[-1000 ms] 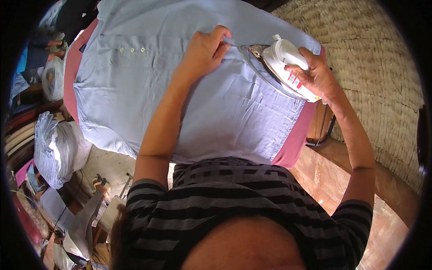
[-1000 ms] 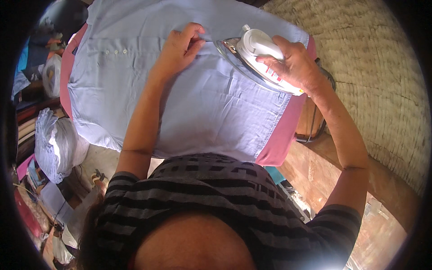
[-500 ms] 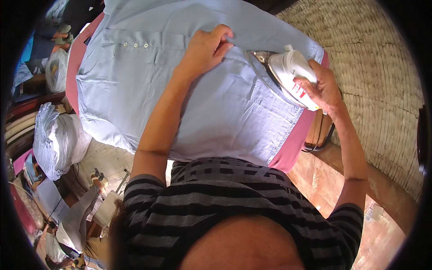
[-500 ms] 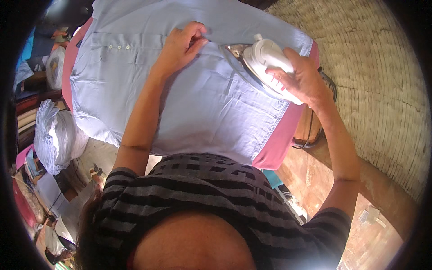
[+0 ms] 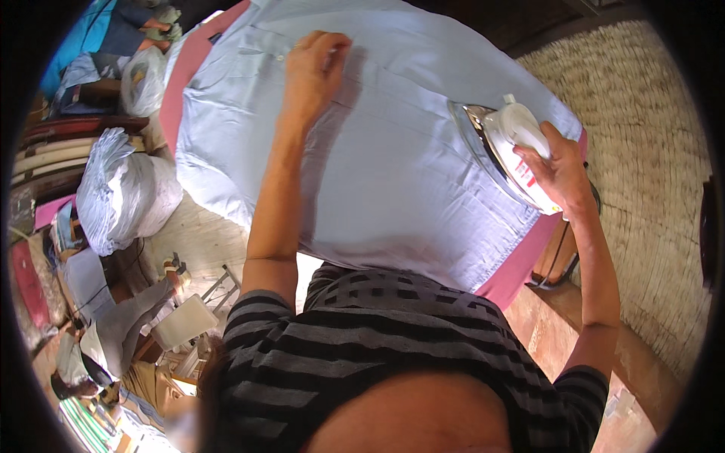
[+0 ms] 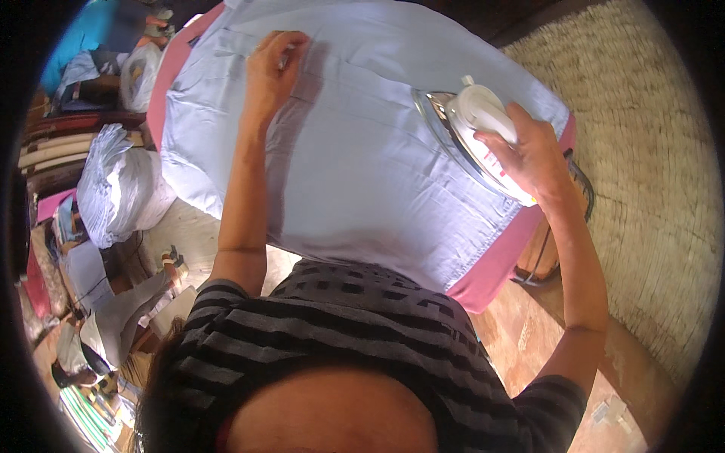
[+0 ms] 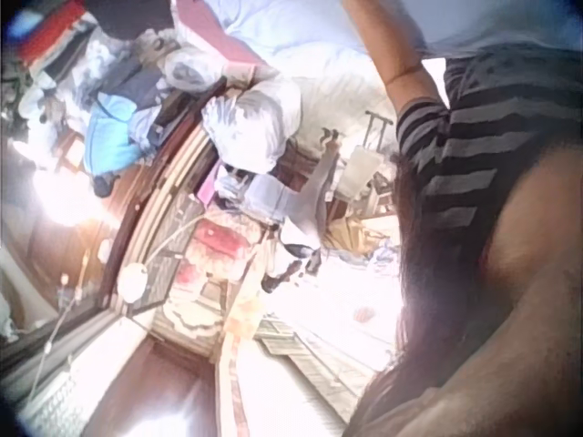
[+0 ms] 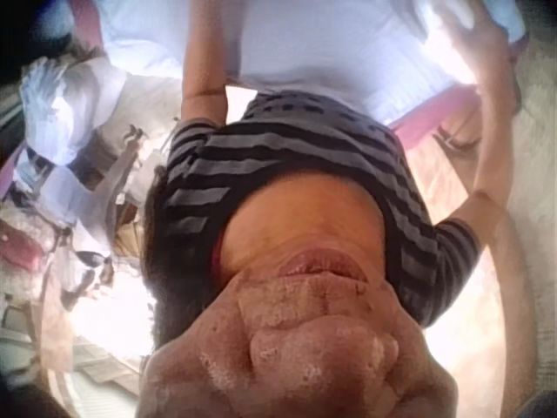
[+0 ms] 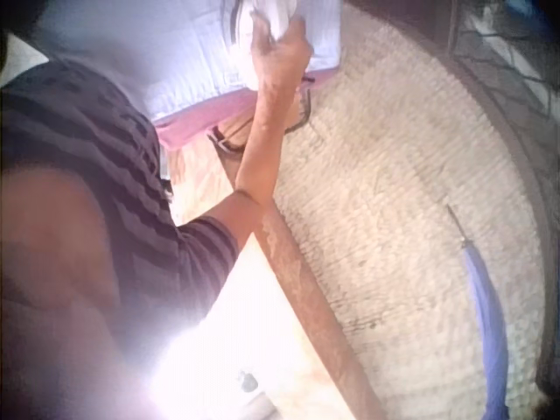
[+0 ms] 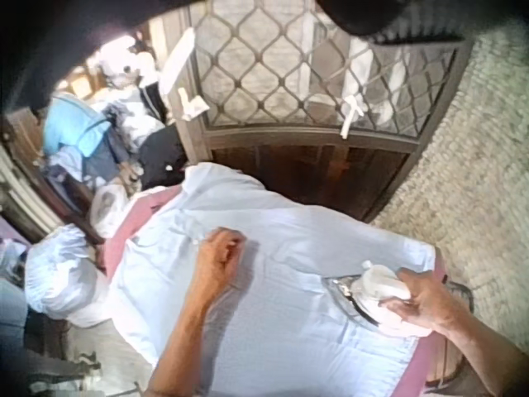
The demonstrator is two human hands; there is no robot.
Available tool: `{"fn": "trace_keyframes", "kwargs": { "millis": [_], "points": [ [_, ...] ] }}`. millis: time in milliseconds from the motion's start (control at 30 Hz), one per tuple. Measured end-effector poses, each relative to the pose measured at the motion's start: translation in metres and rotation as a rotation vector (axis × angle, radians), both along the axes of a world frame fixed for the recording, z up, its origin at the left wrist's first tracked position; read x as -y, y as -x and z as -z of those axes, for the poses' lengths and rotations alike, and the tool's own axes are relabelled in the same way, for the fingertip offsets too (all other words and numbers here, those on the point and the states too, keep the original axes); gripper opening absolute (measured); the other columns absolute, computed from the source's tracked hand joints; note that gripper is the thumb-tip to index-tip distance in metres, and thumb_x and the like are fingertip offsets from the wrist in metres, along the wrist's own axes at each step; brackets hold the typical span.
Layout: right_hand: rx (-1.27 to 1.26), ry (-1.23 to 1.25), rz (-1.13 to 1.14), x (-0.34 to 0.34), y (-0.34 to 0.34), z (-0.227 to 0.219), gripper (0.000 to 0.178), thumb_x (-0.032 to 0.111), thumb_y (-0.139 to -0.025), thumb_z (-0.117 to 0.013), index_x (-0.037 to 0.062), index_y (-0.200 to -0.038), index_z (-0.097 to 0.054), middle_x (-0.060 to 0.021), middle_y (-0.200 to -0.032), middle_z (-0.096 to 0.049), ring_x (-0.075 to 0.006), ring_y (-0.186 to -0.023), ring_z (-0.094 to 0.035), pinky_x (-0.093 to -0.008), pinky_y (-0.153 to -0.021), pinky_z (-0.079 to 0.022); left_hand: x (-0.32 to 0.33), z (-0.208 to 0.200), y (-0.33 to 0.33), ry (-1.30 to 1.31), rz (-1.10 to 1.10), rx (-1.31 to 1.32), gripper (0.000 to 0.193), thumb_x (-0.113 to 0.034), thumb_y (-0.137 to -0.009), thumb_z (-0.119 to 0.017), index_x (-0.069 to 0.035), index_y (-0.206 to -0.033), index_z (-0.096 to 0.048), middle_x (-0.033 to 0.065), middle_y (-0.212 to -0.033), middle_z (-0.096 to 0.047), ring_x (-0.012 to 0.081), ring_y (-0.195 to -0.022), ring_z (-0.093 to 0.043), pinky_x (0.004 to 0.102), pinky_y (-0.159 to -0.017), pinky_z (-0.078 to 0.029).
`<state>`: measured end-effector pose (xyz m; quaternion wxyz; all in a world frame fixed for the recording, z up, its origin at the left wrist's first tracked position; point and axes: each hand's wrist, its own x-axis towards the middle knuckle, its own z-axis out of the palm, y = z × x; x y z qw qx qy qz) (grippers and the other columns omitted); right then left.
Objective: The person irons a light blue button-up shirt on a pink ironing board using a white and red iron, smoothing the fabric and buttons before folding the shirt.
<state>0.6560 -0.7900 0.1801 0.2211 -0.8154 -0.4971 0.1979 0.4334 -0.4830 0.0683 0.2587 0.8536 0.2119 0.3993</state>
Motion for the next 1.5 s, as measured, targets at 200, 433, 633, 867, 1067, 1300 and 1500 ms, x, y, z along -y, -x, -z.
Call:
{"fn": "trace_keyframes", "kwargs": {
  "millis": [200, 433, 633, 867, 1067, 1300, 1500],
  "points": [
    [0.028, -0.03, -0.077, -0.008, -0.003, 0.003, 0.036, 0.027, -0.089, -0.076, -0.0014, -0.098, -0.057, -0.019, -0.073, -0.067, -0.0233, -0.06, -0.069, -0.0362, -0.055, -0.052, -0.061, 0.018, 0.047, -0.18, -0.298, -0.244, 0.02, -0.011, -0.088, -0.067, -0.012, -0.107, -0.071, 0.0117, -0.111, -0.066, 0.0327, -0.098, -0.063, 0.0418, -0.085, -0.05],
    [0.046, -0.017, -0.008, -0.005, 0.005, -0.003, 0.033, 0.02, -0.085, -0.076, -0.0017, -0.102, -0.058, -0.0216, -0.08, -0.069, -0.0317, -0.069, -0.071, -0.0368, -0.062, -0.053, -0.125, 0.026, 0.067, -0.333, -0.372, -0.226, 0.033, -0.014, -0.084, -0.069, -0.014, -0.117, -0.066, 0.0126, -0.118, -0.062, 0.036, -0.105, -0.059, 0.047, -0.087, -0.048],
    [0.063, -0.043, -0.019, -0.003, 0.005, 0.002, 0.033, 0.02, -0.084, -0.078, -0.0016, -0.1, -0.058, -0.0223, -0.08, -0.068, -0.0317, -0.068, -0.07, -0.0371, -0.061, -0.053, -0.152, 0.028, 0.075, -0.157, -0.322, -0.224, 0.028, -0.019, -0.083, -0.076, -0.003, -0.105, -0.069, 0.0201, -0.101, -0.061, 0.0379, -0.096, -0.059, 0.0455, -0.083, -0.048],
    [0.095, -0.003, -0.043, -0.006, 0.0, -0.001, 0.033, 0.021, -0.085, -0.079, 0.0013, -0.098, -0.056, -0.0194, -0.078, -0.067, -0.0275, -0.066, -0.071, -0.0361, -0.058, -0.053, -0.167, 0.037, 0.075, 0.004, -0.273, 0.02, 0.021, -0.02, -0.089, -0.073, -0.003, -0.088, -0.061, 0.0108, -0.077, -0.057, 0.0214, -0.072, -0.053, 0.0344, -0.065, -0.045],
    [0.107, -0.001, -0.093, -0.001, -0.007, 0.001, 0.038, 0.023, -0.081, -0.083, 0.0026, -0.095, -0.055, -0.0187, -0.079, -0.067, -0.0302, -0.07, -0.07, -0.0359, -0.062, -0.053, -0.192, 0.039, 0.081, 0.327, -0.242, -0.042, 0.022, -0.019, -0.093, -0.069, -0.002, -0.086, -0.059, -0.0003, -0.072, -0.055, 0.0088, -0.064, -0.046, 0.0279, -0.057, -0.039],
    [0.091, 0.022, -0.17, -0.033, 0.004, -0.007, 0.04, 0.027, -0.077, -0.085, 0.0038, -0.091, -0.056, -0.0179, -0.077, -0.067, -0.0337, -0.071, -0.068, -0.0378, -0.062, -0.051, -0.208, 0.029, 0.093, 0.576, -0.112, -0.169, 0.018, -0.019, -0.092, -0.071, -0.003, -0.089, -0.062, -0.0044, -0.073, -0.054, 0.0049, -0.066, -0.045, 0.0231, -0.059, -0.037],
    [0.113, -0.048, -0.227, -0.069, 0.015, 0.001, 0.04, 0.03, -0.078, -0.085, 0.0032, -0.091, -0.058, -0.0181, -0.075, -0.067, -0.0367, -0.069, -0.067, -0.0394, -0.061, -0.051, -0.191, 0.043, 0.097, 0.516, 0.059, 0.125, 0.013, -0.015, -0.096, -0.068, -0.005, -0.092, -0.06, -0.0061, -0.078, -0.053, 0.0018, -0.07, -0.045, 0.0181, -0.063, -0.036]
  ]
}}
